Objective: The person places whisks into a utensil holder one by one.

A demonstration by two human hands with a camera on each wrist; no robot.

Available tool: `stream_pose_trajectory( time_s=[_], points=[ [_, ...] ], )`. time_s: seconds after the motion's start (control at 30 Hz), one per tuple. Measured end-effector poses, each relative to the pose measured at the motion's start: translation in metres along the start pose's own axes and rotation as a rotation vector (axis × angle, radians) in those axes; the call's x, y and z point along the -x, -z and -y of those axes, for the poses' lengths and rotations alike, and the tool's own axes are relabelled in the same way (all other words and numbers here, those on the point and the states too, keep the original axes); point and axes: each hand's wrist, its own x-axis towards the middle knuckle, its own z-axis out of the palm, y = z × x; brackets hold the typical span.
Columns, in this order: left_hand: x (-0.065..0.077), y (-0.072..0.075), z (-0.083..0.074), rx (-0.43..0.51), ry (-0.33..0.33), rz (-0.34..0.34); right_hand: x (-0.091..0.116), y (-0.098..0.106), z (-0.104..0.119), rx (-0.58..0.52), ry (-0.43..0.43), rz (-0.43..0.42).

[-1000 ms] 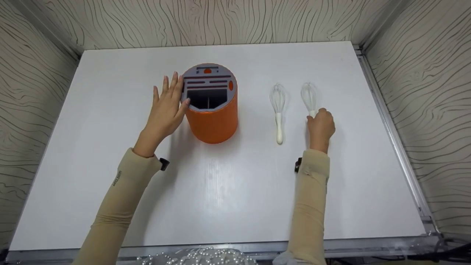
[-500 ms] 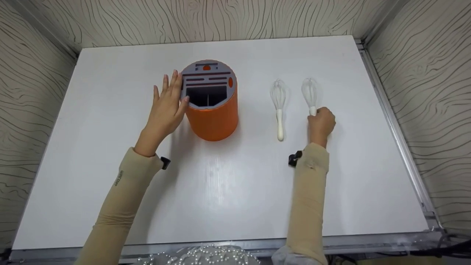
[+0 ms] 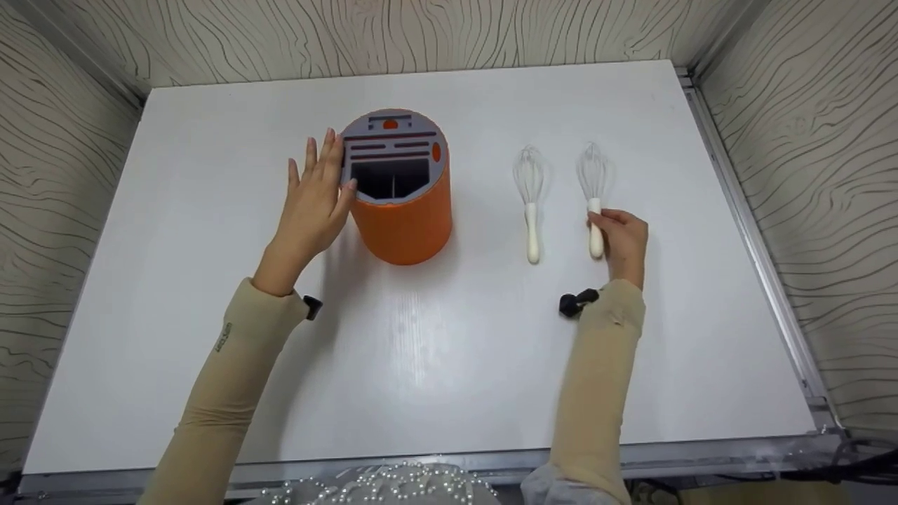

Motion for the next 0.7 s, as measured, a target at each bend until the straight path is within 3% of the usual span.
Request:
stream_pose_trajectory(
  time_s=[0.33,0.7],
  points=[
    [0.0006,0.0010,0.0007,-0.003,-0.013,-0.017,-0.0056,0.0089,-0.0025,-0.083,-0.010,0.063],
    [-0.0007,-0.0008,0.0005,0.012,-0.021,-0.020,0.0006,0.0039,0.0011,-0.015,-0.025,0.053]
  ],
)
